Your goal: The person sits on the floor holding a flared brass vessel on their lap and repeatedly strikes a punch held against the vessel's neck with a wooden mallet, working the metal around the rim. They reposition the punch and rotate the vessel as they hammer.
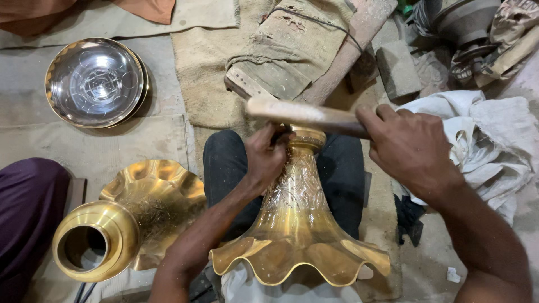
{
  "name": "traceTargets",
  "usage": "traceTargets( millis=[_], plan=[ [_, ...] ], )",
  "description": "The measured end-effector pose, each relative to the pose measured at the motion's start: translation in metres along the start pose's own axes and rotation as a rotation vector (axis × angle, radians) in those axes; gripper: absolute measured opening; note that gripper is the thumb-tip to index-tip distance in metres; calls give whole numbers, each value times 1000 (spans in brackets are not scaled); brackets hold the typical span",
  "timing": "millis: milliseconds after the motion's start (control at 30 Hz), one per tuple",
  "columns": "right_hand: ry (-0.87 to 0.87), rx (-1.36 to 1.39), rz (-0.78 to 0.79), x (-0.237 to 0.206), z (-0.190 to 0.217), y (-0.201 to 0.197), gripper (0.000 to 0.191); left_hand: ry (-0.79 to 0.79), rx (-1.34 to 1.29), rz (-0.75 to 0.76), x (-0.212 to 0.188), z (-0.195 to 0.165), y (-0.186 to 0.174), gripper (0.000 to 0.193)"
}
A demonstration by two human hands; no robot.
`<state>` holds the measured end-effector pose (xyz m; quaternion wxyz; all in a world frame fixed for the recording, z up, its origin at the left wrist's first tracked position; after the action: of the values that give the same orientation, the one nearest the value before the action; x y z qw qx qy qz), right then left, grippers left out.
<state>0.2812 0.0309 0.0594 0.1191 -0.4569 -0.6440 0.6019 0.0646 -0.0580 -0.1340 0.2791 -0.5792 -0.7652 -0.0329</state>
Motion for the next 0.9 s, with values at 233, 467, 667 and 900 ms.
traceTargets(
  millis=[233, 467, 667, 900],
  plan=[
    [15, -117, 18, -1, 0, -2, 34, 21, -39, 0, -1, -9, -4, 23],
    [-93, 88, -262, -12, 0, 2, 38, 17, 35, 34, -6, -9, -8, 26],
    [-76, 132, -272, -17, 0, 13, 35, 44, 24, 41, -7, -14, -15, 19],
    [-31, 605, -490, -18, -8, 57, 38, 44, -132, 438, 44, 1, -34, 27]
  ],
)
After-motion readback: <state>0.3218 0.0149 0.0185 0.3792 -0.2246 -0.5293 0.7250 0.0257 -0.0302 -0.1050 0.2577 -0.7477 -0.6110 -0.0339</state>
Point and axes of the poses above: each hand's wrist, its own x-axis towards the middle knuckle, its own y-axis out of the palm, z = x × y, the point moved 1 cm from there along x, towards the middle knuckle, and after that the axes turned 11 degrees about z, right-handed, at the moved point
